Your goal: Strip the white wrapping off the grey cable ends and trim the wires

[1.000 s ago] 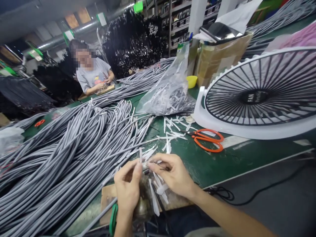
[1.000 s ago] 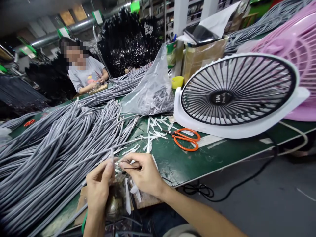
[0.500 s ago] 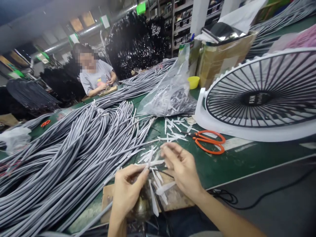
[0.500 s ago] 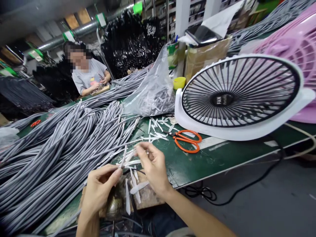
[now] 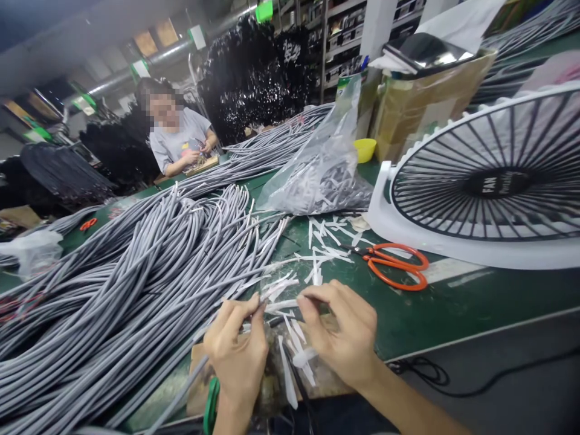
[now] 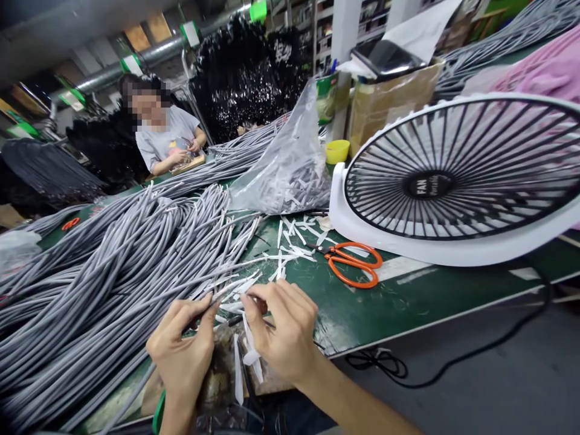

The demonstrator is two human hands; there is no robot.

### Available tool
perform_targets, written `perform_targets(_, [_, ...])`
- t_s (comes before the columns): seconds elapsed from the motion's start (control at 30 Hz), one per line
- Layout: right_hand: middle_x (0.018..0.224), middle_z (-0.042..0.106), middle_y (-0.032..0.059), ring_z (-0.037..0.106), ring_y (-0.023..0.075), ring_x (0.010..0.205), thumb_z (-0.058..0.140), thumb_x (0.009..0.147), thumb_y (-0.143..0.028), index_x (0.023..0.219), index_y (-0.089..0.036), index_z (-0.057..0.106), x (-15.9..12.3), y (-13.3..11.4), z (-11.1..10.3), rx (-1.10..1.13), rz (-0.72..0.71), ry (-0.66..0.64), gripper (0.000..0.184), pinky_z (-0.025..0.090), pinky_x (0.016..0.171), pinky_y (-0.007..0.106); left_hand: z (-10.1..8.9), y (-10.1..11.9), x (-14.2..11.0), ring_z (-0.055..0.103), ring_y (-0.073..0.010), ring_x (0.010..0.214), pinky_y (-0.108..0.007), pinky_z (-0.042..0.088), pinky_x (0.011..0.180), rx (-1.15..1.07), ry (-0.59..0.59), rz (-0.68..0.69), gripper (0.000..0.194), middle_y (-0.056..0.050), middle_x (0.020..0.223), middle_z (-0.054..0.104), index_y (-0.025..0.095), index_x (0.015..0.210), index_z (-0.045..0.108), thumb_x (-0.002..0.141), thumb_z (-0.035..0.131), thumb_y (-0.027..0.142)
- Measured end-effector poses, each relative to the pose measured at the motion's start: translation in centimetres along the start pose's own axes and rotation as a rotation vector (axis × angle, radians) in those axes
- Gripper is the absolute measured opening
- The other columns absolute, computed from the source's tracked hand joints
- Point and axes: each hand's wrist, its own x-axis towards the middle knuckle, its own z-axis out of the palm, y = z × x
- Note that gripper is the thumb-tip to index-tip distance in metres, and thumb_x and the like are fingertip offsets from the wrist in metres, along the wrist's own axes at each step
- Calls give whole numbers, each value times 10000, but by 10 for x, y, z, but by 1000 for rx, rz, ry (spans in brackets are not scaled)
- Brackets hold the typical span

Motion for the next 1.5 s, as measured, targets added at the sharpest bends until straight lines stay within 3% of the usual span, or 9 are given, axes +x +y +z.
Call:
perform_targets(0.23, [495, 572, -14, 468, 123, 488, 556, 875, -152, 659, -168, 588, 2, -2, 3, -87, -131, -79, 219, 299, 526, 269, 2, 1, 0, 588, -85, 539, -187, 477, 593, 50, 60, 147, 152, 24, 617, 630, 175, 781, 641, 794, 612, 26])
perform_targets(0.57, [496, 568, -7, 452, 128, 497, 523, 893, -160, 620, -169, 598, -2, -3, 5, -123, -141, -179, 283, 310, 539, 269, 2, -1, -3, 594, -87, 536, -180, 466, 583, 61, 16, 208, 166, 17, 591, 614, 168, 766, 627, 794, 600, 7])
perform_targets(0.87, [548, 614, -1, 512, 120, 503, 523, 882, -188, 634, -177, 589, -1, 0, 5, 58, 26, -284, 257, 365, 550, 240, 2, -2, -3, 577, -73, 507, -159, 463, 545, -24, -55, 105, 103, 21, 597, 612, 158, 776, 661, 792, 612, 69])
perform_targets(1.1, [522, 576, -11, 495, 113, 481, 547, 842, -165, 631, -184, 559, 3, -6, 3, 256, 50, -242, 212, 386, 514, 227, 4, -2, -3, 602, -95, 480, -171, 464, 483, -61, -137, -19, 126, 20, 565, 634, 170, 722, 679, 756, 579, 102])
perform_targets(1.17, [536, 570, -15, 486, 102, 470, 550, 828, -157, 637, -182, 552, 5, -8, 1, 365, 116, -218, 193, 383, 488, 212, 5, -1, -3, 634, -108, 515, -176, 490, 515, -93, -158, -69, 113, 14, 598, 669, 179, 726, 683, 746, 592, 116])
perform_targets(1.37, [505, 491, -30, 428, 91, 438, 582, 803, -263, 606, -171, 563, 5, -7, -5, 541, 500, -121, 218, 338, 409, 193, 4, 1, -3, 647, -111, 536, -161, 515, 529, -211, -156, -193, 46, 11, 656, 703, 182, 763, 671, 732, 653, 155])
perform_targets(1.5, [507, 477, -37, 396, 80, 445, 615, 795, -299, 620, -168, 590, 0, 0, 1, 686, 593, 9, 220, 326, 421, 190, 3, 4, -2, 622, -106, 508, -159, 504, 502, -243, -150, -214, 36, 16, 623, 677, 181, 754, 668, 731, 650, 159])
